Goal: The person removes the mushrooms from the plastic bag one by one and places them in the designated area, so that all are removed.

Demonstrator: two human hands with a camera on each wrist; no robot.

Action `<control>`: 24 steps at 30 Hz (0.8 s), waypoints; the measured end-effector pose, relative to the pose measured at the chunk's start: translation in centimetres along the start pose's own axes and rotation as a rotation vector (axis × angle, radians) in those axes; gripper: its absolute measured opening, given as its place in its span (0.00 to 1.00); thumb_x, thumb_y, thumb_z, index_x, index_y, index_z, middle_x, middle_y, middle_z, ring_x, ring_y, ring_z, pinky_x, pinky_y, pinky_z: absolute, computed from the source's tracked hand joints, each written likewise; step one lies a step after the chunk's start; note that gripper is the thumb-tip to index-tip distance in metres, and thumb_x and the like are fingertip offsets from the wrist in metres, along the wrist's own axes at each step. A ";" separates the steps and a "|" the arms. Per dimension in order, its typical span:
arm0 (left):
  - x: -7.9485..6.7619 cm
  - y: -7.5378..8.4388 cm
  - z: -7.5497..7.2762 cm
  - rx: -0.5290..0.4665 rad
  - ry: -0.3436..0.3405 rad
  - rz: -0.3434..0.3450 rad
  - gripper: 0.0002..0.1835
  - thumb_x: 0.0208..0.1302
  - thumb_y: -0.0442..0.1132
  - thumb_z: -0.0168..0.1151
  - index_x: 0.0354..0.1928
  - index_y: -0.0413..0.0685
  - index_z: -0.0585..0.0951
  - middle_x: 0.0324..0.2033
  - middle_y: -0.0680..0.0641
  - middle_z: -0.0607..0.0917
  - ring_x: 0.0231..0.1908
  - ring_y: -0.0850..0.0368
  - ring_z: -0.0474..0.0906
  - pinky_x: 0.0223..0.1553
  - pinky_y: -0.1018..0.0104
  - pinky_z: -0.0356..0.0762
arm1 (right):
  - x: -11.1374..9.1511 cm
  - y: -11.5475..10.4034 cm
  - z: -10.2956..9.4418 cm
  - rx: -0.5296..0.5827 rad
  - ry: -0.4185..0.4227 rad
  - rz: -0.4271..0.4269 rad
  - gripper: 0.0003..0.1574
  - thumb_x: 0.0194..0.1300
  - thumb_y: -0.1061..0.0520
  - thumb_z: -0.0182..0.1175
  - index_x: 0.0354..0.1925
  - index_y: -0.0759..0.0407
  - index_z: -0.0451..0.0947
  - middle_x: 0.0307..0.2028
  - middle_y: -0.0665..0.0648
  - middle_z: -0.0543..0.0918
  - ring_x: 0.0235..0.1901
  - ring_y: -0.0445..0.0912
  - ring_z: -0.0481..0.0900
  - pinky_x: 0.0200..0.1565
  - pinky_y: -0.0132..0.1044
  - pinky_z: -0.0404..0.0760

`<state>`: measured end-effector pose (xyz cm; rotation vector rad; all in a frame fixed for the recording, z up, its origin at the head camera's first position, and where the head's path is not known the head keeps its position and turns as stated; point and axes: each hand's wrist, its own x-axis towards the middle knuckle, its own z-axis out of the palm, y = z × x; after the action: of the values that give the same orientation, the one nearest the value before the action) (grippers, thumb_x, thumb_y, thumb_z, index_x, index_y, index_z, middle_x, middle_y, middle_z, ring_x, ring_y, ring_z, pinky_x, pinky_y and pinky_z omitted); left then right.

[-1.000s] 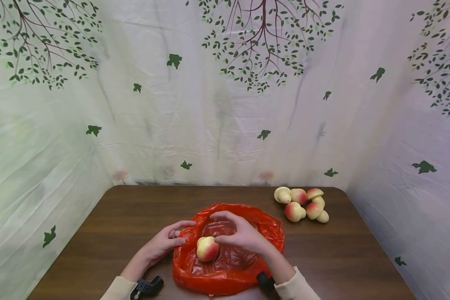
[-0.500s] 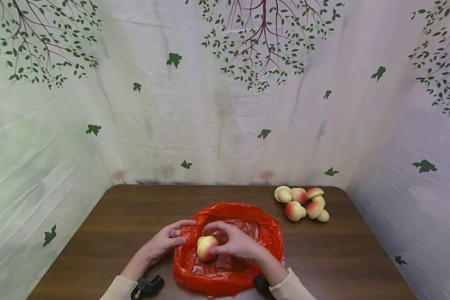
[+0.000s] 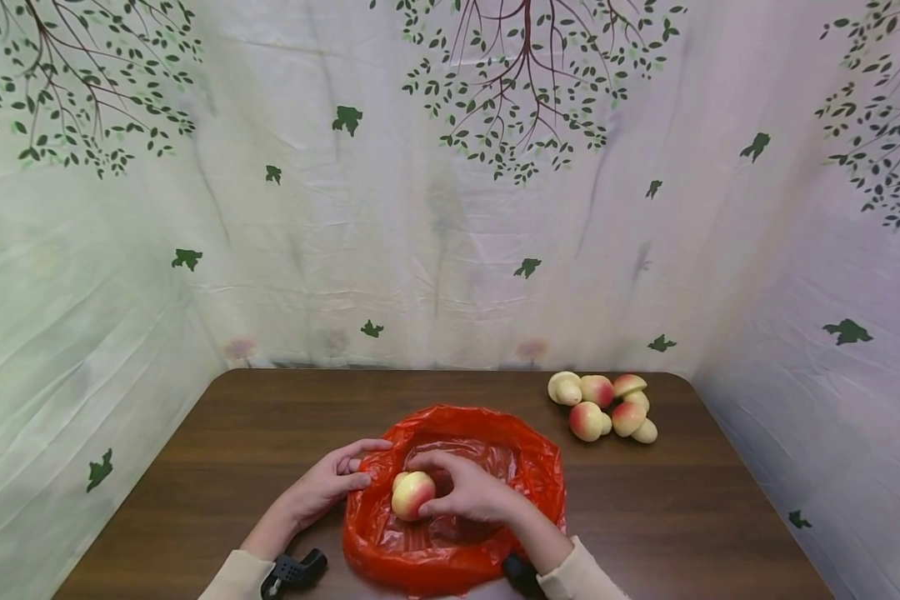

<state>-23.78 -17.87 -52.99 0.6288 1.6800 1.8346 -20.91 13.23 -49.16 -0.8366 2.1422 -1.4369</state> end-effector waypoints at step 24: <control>0.1 -0.2 0.0 -0.015 -0.013 0.007 0.28 0.82 0.37 0.56 0.78 0.46 0.66 0.39 0.54 0.93 0.42 0.61 0.91 0.48 0.63 0.91 | 0.1 0.1 0.8 0.022 -0.029 0.055 0.28 0.69 0.54 0.73 0.65 0.48 0.77 0.63 0.52 0.81 0.58 0.40 0.82 0.62 0.36 0.84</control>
<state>-23.81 -17.82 -53.15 0.6399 1.6566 1.8427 -20.53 12.68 -49.57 -0.7795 2.1078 -1.4094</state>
